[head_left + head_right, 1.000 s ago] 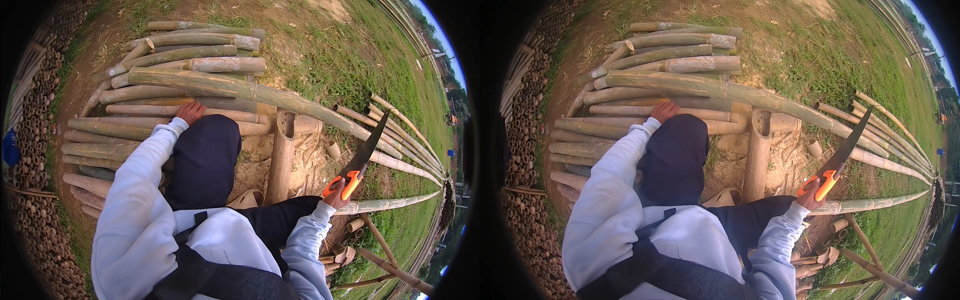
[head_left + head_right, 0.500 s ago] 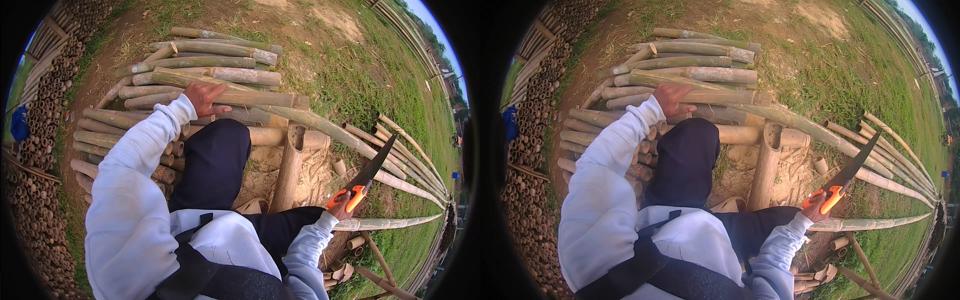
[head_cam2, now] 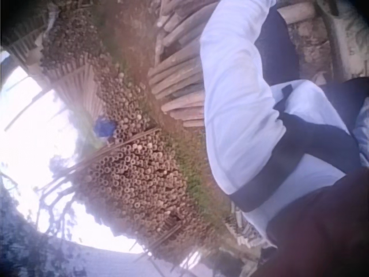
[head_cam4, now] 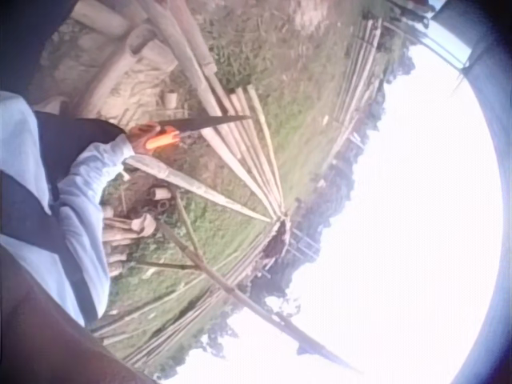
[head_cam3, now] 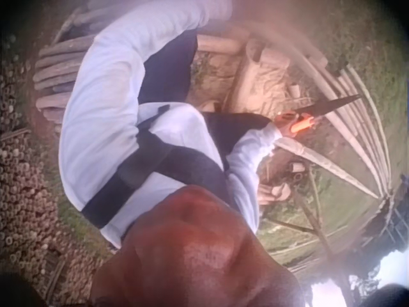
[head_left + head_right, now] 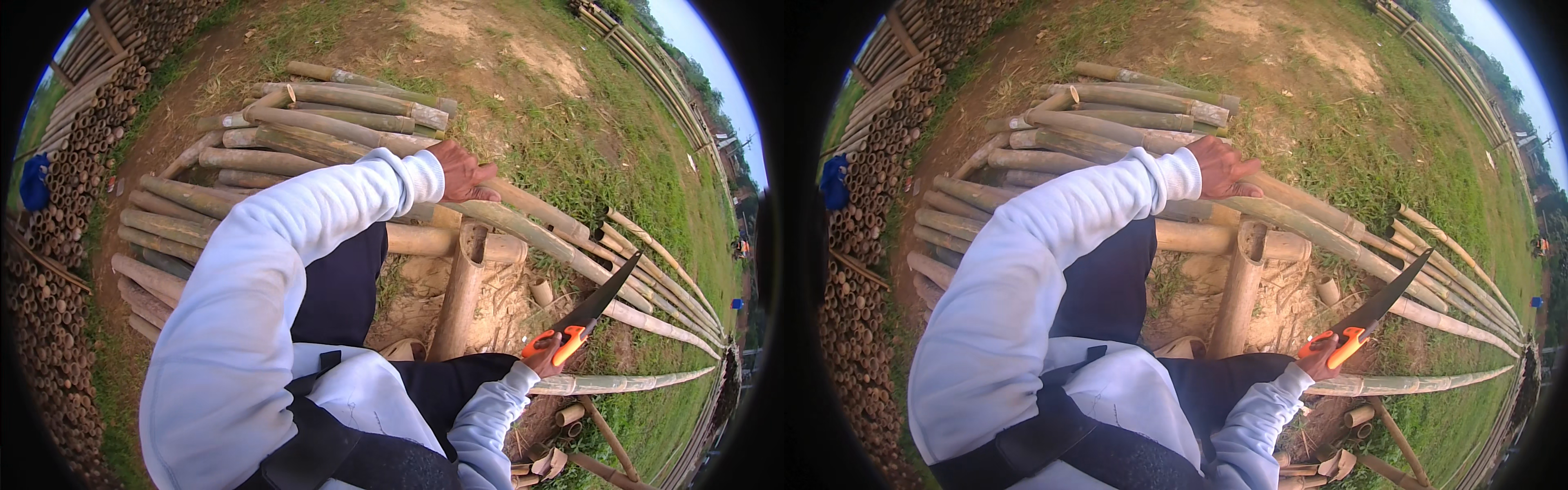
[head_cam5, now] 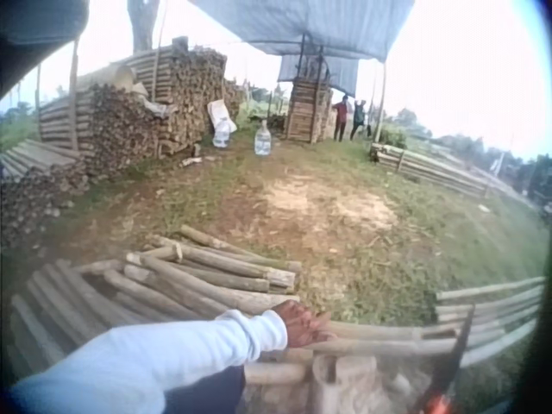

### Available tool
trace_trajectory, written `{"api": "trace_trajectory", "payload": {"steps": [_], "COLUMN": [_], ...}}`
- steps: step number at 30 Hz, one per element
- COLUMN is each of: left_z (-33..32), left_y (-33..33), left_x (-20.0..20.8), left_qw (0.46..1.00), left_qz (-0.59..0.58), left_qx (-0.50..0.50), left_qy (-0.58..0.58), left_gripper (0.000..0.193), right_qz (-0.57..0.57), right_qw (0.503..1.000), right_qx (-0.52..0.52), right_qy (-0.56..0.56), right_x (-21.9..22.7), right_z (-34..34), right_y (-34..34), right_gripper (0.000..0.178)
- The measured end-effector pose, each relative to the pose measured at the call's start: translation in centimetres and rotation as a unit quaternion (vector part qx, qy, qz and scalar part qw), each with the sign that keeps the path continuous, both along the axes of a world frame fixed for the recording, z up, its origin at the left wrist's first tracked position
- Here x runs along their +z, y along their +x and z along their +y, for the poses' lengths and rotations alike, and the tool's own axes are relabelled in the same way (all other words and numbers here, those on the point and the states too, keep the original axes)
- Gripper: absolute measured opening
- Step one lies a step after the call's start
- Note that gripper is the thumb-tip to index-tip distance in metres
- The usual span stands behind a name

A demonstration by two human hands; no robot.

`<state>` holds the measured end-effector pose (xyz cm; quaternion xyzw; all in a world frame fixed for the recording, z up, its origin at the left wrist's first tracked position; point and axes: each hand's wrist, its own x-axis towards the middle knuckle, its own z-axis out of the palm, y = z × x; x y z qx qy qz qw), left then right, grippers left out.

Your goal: The person sits on the ground and uses a hand saw to cut long bamboo poles into shorter sections. They repeatedly position each pole, saw through it, and set the cut piece aside.

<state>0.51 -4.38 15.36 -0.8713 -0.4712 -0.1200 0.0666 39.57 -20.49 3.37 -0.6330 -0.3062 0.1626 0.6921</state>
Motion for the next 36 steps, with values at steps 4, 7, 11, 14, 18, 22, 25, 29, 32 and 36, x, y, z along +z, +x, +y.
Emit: {"api": "trace_trajectory", "payload": {"steps": [4, 7, 11, 14, 18, 22, 25, 29, 32, 36], "left_z": [1.1, 1.4, 1.6, 1.9, 3.8, 4.9, 5.9, 6.2, 6.1, 5.7], "left_y": [0.2, -0.6, 0.4, 1.6, 2.1, 1.0, 2.2, 3.2, 3.1, 4.0], "left_x": [-1.6, -2.7, -4.0, -4.1, -7.6, -10.8, -11.4, -12.3, -12.7, -10.4], "left_qw": [1.000, 0.999, 0.999, 0.998, 0.998, 0.998, 0.995, 0.984, 0.977, 0.958], "left_qz": [-0.008, -0.014, 0.020, 0.027, 0.021, -0.026, 0.000, 0.039, 0.049, 0.027], "left_qx": [0.014, 0.020, 0.023, 0.037, 0.038, 0.044, 0.075, 0.102, 0.109, 0.152], "left_qy": [-0.026, -0.025, -0.033, -0.053, -0.052, 0.048, -0.066, -0.139, -0.174, -0.242], "left_gripper": [0.067, 0.067, 0.069, 0.069, 0.067, 0.061, 0.059, 0.059, 0.059, 0.068], "right_qz": [0.001, 0.006, 0.028, 0.028, 0.036, 0.023, 0.028, 0.031, 0.041, 0.025], "right_qw": [1.000, 1.000, 1.000, 0.999, 0.999, 0.999, 0.999, 0.999, 0.999, 1.000], "right_qx": [0.012, 0.005, -0.001, 0.005, 0.000, 0.026, 0.019, 0.015, 0.010, 0.013], "right_qy": [0.013, 0.011, 0.009, 0.028, -0.004, 0.021, 0.021, 0.019, 0.017, 0.003], "right_x": [-0.3, -0.2, 0.5, -0.4, 0.4, 0.2, 0.1, 0.1, 0.1, 0.2], "right_z": [-0.4, -0.5, -0.4, -0.3, -0.3, 0.3, 0.2, -0.1, 0.1, 0.4], "right_y": [0.7, 0.4, -0.6, 0.7, 0.4, 0.0, 0.5, 0.8, 0.4, -0.1], "right_gripper": [0.023, 0.025, 0.026, 0.027, 0.027, 0.015, 0.015, 0.015, 0.013, 0.012]}}
